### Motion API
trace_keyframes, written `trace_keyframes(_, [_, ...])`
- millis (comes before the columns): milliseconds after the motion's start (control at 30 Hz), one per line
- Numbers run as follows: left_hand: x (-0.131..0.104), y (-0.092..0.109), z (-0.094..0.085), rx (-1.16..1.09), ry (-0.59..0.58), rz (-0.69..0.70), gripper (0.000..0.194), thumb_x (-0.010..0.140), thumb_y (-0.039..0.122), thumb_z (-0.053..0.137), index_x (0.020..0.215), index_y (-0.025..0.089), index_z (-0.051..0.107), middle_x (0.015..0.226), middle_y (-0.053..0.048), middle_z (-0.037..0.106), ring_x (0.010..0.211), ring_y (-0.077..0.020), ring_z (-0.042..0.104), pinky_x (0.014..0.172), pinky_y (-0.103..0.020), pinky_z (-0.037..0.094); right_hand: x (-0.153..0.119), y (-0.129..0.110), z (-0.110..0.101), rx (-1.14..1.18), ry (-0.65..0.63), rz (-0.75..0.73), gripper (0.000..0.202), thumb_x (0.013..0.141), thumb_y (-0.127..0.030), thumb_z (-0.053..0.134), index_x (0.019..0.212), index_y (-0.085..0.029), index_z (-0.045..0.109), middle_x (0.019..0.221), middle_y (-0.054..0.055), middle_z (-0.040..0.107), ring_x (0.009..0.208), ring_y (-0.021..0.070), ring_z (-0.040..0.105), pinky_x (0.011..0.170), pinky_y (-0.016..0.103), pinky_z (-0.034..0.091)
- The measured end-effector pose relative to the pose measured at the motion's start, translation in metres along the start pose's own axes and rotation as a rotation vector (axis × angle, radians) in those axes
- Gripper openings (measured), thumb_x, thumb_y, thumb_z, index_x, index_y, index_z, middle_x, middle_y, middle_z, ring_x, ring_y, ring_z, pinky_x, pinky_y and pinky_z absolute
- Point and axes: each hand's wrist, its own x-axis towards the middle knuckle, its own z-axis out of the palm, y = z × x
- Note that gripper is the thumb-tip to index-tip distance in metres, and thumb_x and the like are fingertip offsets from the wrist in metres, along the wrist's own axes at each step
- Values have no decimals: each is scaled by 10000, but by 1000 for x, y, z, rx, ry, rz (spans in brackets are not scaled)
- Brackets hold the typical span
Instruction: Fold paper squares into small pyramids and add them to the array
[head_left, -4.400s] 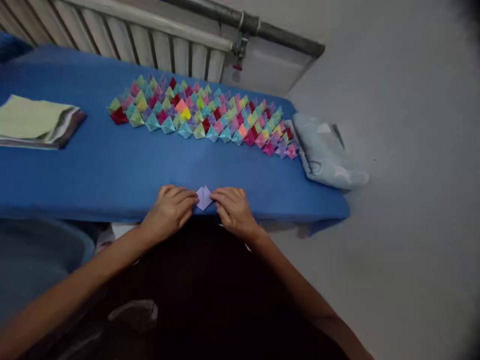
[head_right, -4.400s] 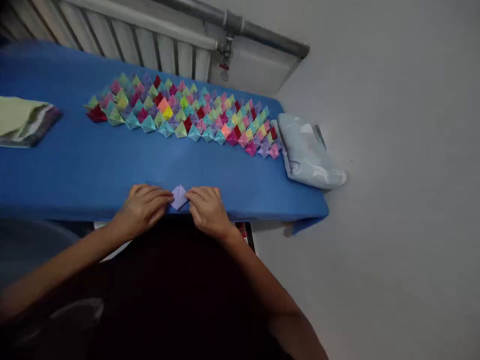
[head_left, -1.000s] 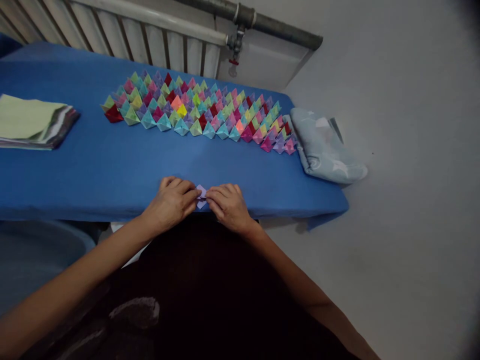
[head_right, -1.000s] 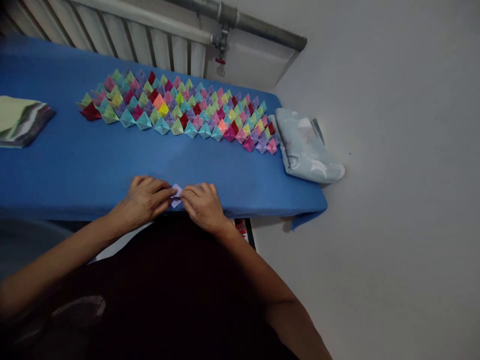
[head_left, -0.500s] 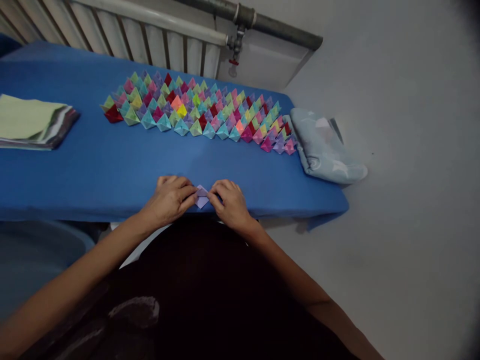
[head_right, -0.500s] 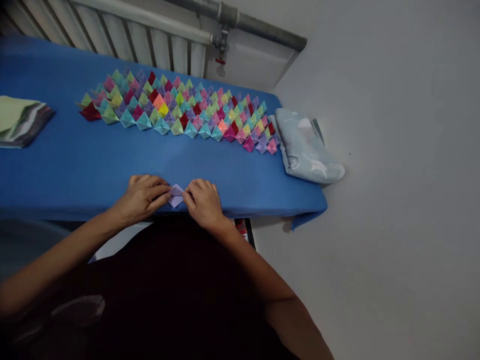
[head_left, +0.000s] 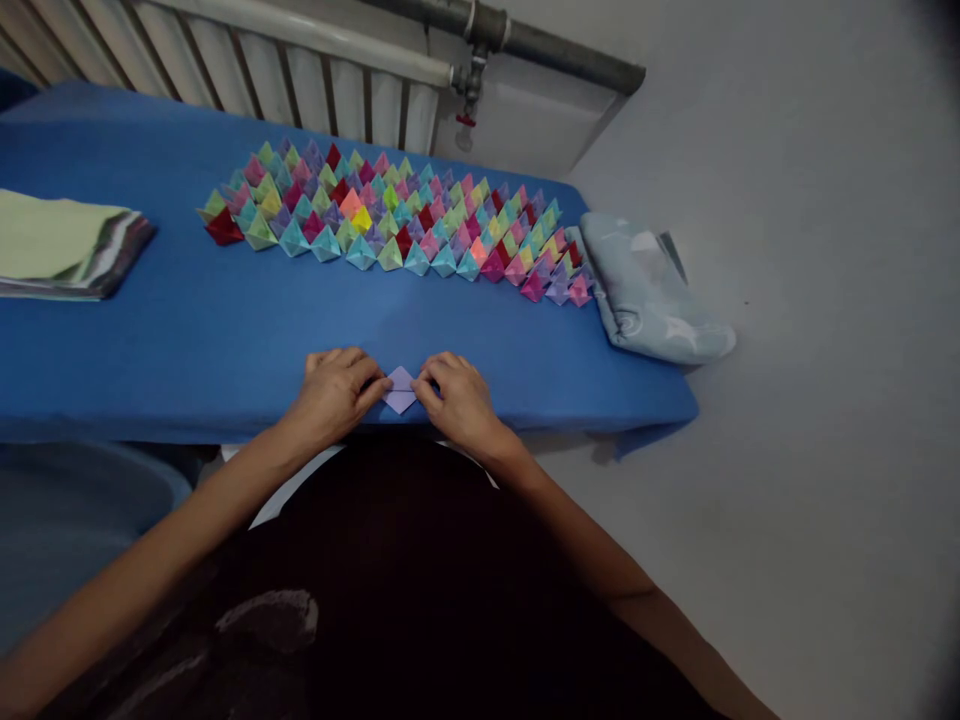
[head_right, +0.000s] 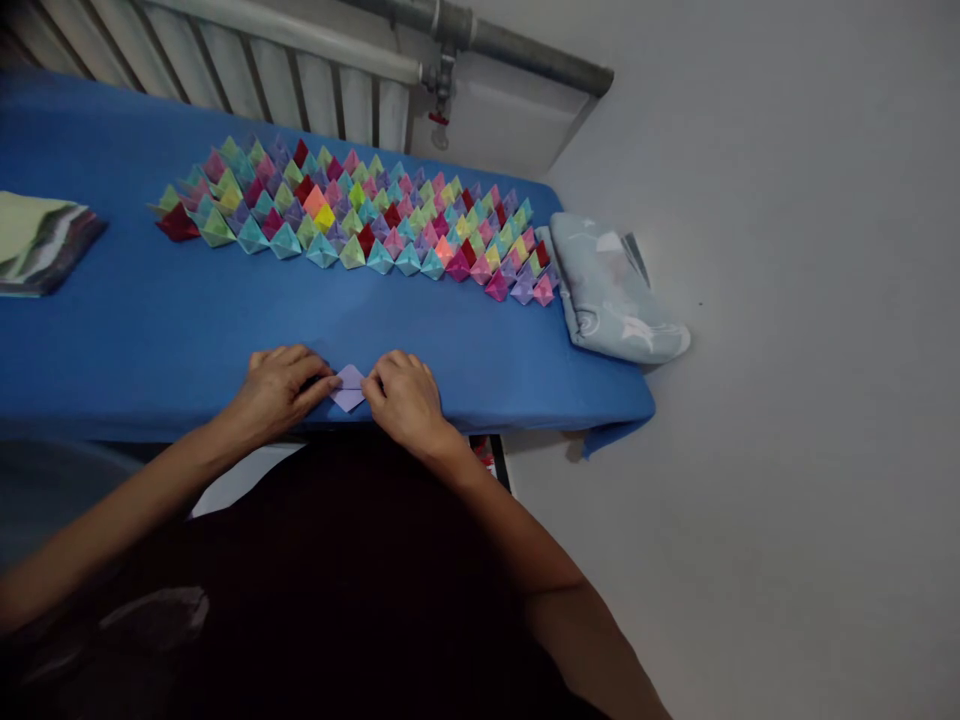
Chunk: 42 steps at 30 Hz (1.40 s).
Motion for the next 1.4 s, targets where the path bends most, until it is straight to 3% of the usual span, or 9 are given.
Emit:
trace_keyframes(400, [2, -5, 5, -79, 23, -34, 231, 913, 353, 548, 772, 186, 625, 984, -58, 674, 934, -226, 586, 915, -419, 348, 2, -6, -3, -52, -13, 35, 201, 916, -205, 512, 729, -190, 585, 879, 46, 632, 842, 176, 529, 794, 314, 384])
trace_keyframes(1033, [1, 0, 2, 148, 47, -37, 242, 907, 373, 587, 785, 175, 651, 982, -102, 667, 912, -263, 587, 839, -414, 379, 6, -7, -5, -123, -60, 69, 152, 903, -240, 553, 771, -190, 610, 912, 50, 616, 858, 188, 545, 768, 319, 407])
trace_keyframes(1133, [0, 1, -2, 162, 97, 71, 182, 934, 323, 551, 909, 209, 691, 1042, -98, 671, 940, -259, 586, 860, -422, 372, 7, -8, -7, -116, -83, 70, 150, 913, -251, 555, 787, -191, 611, 917, 49, 607, 865, 187, 542, 759, 318, 403])
trace_keyframes(1267, [-3, 0, -5, 67, 17, 361, 300, 953, 146, 453, 1036, 283, 707, 1006, -57, 701, 912, -215, 604, 937, -431, 350, 8, -7, -8, -100, -81, 54, 160, 920, -257, 562, 777, -198, 603, 901, 46, 601, 851, 188, 538, 749, 317, 395])
trace_keyframes(1400, [-8, -3, -6, 47, -7, 402, 371, 938, 79, 433, 1088, 286, 702, 1040, -50, 722, 925, -202, 629, 1004, -454, 321, 7, -6, -6, -86, -78, 36, 156, 923, -258, 564, 783, -200, 605, 909, 48, 606, 853, 191, 528, 768, 327, 384])
